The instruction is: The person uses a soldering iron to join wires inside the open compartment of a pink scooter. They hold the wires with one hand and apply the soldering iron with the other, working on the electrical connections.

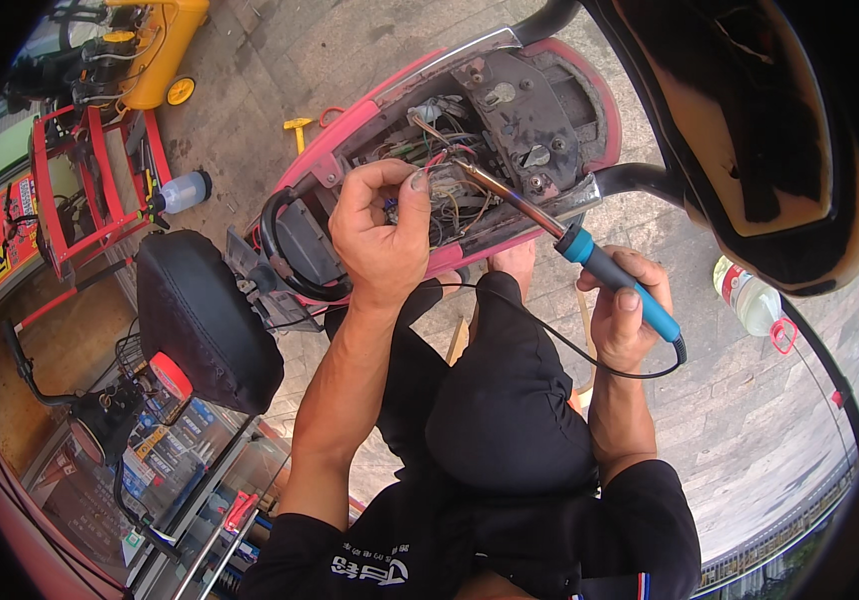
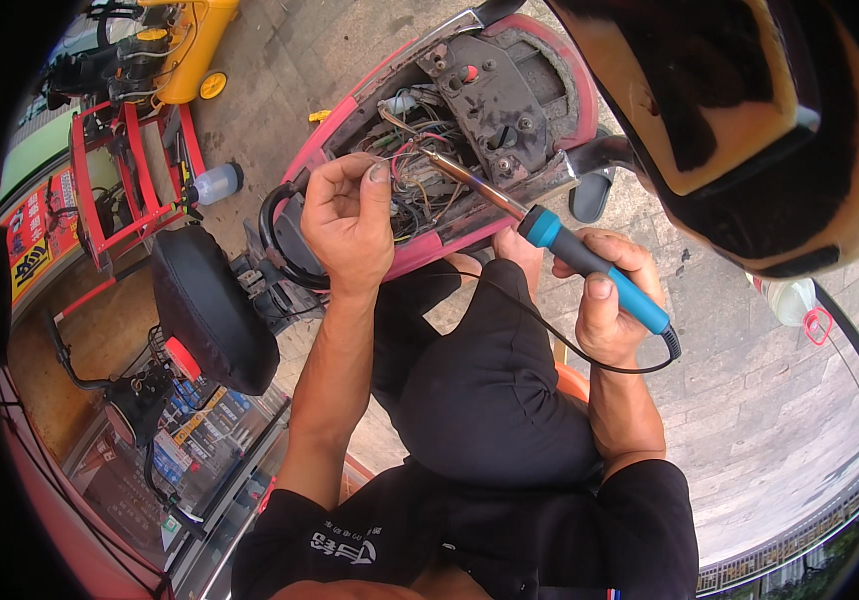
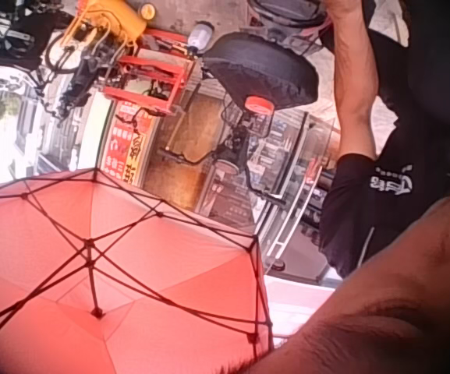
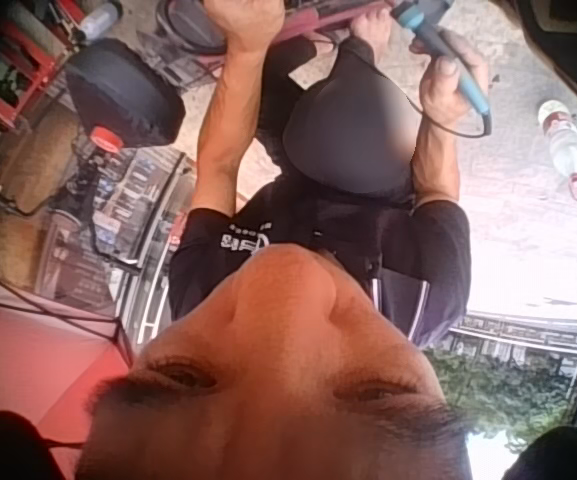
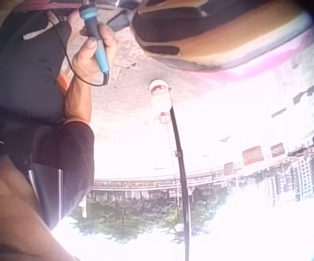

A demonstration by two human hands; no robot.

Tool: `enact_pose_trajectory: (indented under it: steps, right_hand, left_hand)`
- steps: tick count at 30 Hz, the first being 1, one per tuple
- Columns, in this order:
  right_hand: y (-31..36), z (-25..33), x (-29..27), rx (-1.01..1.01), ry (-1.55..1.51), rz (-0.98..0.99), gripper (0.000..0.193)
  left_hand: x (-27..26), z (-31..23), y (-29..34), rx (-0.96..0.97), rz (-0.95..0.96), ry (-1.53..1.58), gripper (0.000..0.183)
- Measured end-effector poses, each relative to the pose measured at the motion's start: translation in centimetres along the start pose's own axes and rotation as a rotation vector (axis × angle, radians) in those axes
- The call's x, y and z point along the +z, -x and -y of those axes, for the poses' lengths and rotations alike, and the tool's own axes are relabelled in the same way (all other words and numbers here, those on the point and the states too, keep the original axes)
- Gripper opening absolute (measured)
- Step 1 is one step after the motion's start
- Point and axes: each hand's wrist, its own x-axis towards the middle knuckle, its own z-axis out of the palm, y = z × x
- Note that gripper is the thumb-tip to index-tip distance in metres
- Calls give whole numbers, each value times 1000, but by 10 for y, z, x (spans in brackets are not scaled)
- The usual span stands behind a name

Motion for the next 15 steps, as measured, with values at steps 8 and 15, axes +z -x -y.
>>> enact_pose_trajectory:
  steps: [8,15]
  right_hand:
    - [-1,0,0,8,17,9,42]
    - [-2,1,1,-34,33,19,38]
  left_hand:
    - [0,0,0,-1,5,3,14]
    - [0,0,0,0,4,9,14]
